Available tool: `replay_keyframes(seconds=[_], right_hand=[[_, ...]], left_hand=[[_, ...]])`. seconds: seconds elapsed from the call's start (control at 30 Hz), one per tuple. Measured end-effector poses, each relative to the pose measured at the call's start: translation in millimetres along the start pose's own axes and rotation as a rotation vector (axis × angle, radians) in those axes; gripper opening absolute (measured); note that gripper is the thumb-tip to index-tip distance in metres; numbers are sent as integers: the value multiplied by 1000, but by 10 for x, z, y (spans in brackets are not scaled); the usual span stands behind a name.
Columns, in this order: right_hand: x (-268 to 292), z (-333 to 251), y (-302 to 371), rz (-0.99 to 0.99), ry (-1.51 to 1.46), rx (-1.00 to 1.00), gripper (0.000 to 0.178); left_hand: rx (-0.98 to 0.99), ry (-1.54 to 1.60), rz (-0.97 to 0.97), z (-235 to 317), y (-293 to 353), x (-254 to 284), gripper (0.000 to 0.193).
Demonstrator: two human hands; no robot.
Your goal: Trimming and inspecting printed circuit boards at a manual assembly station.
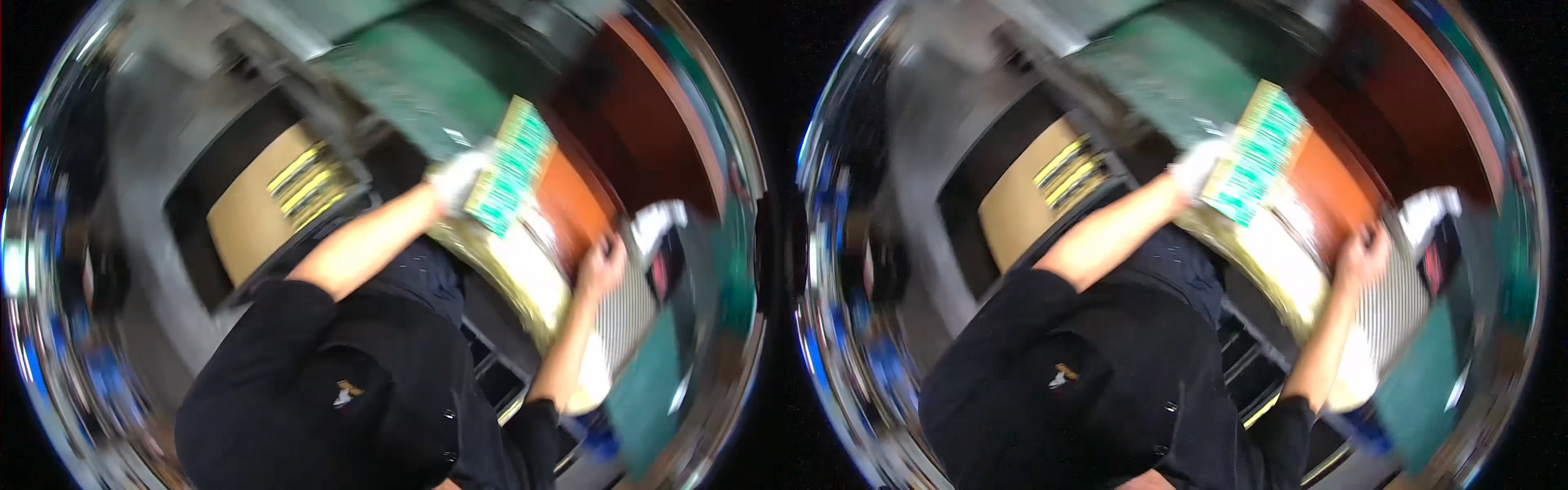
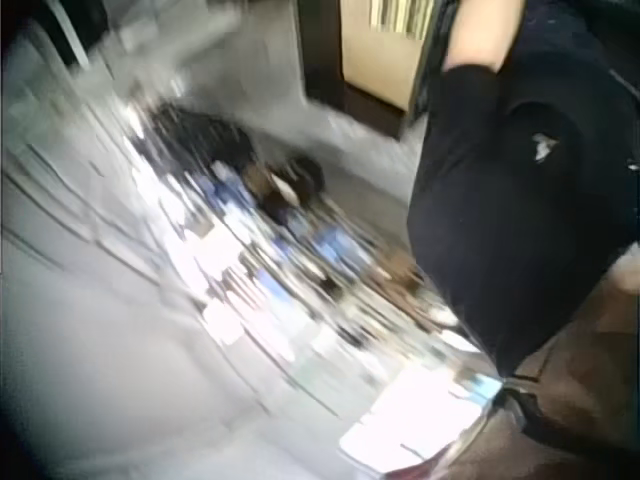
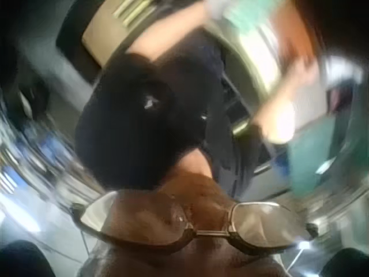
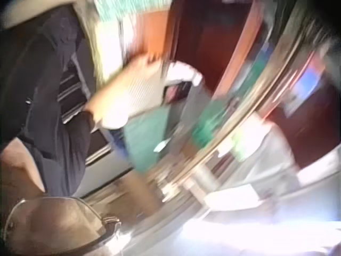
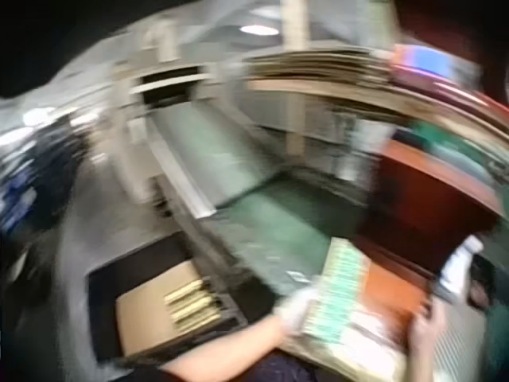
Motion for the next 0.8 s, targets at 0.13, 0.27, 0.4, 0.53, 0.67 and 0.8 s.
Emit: replay_keyframes(seconds=[0.13, 0.27, 0.4, 0.53, 0.67, 0.8], right_hand=[[492, -608, -21, 37, -110, 115, 28], [693, -701, 373, -141, -155, -82, 27], [632, -974, 595, -345, -178, -125, 29], [545, -1326, 626, -450, -209, -32, 31], [432, -1618, 615, -503, -139, 174, 34], [355, -1724, 577, -563, -87, 194, 35]], left_hand=[[51, 45, -73, 11, -129, -101, 51], [166, 172, -287, -194, -279, -129, 72], [157, 261, -363, -159, -286, -193, 74], [152, 328, -361, -128, -309, -197, 74], [137, 318, -349, -104, -327, -157, 74], [131, 330, -331, -118, -319, -142, 72]])
Point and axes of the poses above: each hand's wrist, its own y-axis away from the middle knuckle, its own x-axis out of the back of the hand, z = x × y, the point moved 9 cm from there along -y, towards the middle knuckle, and after that the axes turned 8 degrees about -z, right-handed, at the moved point
